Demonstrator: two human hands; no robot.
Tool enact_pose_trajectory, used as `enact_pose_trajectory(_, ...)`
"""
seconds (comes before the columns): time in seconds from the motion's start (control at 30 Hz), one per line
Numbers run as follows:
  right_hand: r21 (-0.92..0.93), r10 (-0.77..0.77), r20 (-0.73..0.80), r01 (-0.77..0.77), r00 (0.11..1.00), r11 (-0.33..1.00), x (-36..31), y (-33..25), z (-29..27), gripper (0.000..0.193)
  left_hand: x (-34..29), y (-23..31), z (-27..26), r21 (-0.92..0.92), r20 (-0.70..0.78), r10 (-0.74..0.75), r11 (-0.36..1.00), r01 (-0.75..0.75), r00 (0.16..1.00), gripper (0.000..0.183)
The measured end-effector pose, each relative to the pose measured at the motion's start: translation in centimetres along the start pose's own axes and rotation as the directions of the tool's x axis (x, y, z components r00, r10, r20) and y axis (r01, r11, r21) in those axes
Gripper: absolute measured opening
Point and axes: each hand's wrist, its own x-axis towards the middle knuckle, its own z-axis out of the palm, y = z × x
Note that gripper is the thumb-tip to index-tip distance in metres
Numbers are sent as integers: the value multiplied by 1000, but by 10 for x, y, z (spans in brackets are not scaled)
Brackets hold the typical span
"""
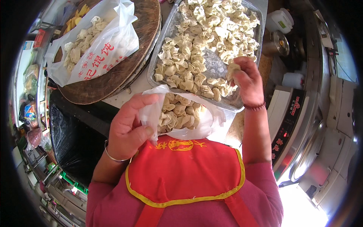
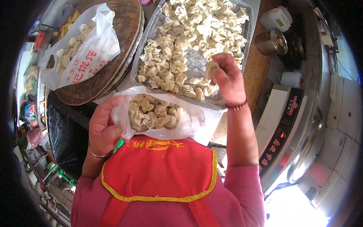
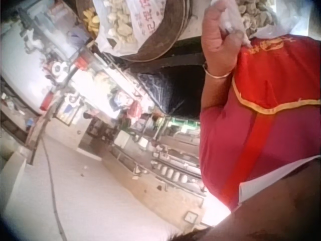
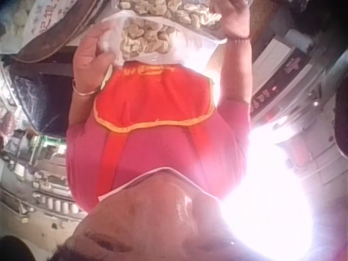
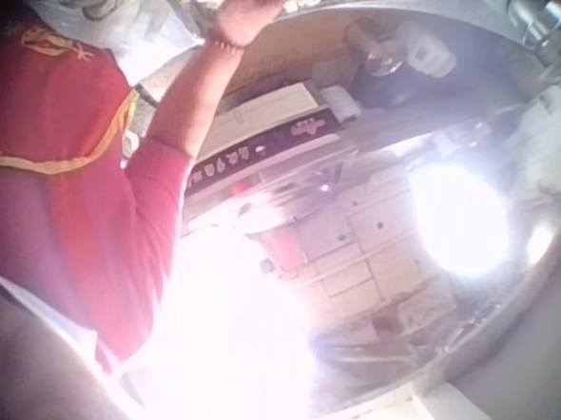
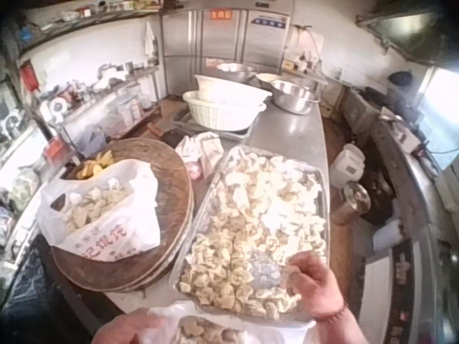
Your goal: The person packs dumplings from a tray into a plastic bag, then adds chopped greens, sesame seeds, and other toppings into a second bag. The person ties both bags and hands them to a customer.
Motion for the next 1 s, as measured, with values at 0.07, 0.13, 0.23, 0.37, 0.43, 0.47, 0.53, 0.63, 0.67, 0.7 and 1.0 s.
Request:
enact_pose_trajectory(0.07,164,-123,200,91,972,982,-25,-16,12,25,1,-1,4,-35,-68,-20,999,18,998,57)
enact_pose_trajectory(0.13,-114,-498,471,610,728,784,-39,-15,43,30,3,-1,5,-66,-90,-27,998,21,996,57)
enact_pose_trajectory(0.23,-382,-576,448,729,684,569,-25,-10,68,31,2,-1,4,-65,-97,-27,998,21,995,59)
enact_pose_trajectory(0.37,-908,-262,359,400,896,123,66,0,69,38,-5,-2,1,-15,-164,-95,995,94,982,61)
enact_pose_trajectory(0.43,-905,-129,422,410,897,-113,90,11,70,38,-6,-2,-1,23,-144,-80,996,85,986,61)
enact_pose_trajectory(0.47,-861,-67,483,459,873,-218,98,15,68,36,-6,-3,-2,59,-121,-56,996,63,991,61)
enact_pose_trajectory(0.53,-856,-155,514,492,844,-159,94,22,60,32,-7,-2,-4,84,-104,-46,995,55,993,61)
enact_pose_trajectory(0.63,-894,-238,436,447,868,-6,70,24,35,24,-7,-2,-8,55,-96,-63,996,68,993,61)
enact_pose_trajectory(0.67,-887,-315,426,461,848,41,62,23,25,22,-7,-2,-9,43,-87,-60,997,64,994,61)
enact_pose_trajectory(0.7,-838,-360,318,438,877,326,58,21,17,19,-6,-2,-9,32,-75,-61,997,63,995,61)
enact_pose_trajectory(1.0,-926,27,377,377,926,5,99,11,72,43,1,3,-1,49,2,-26,998,26,1000,54)
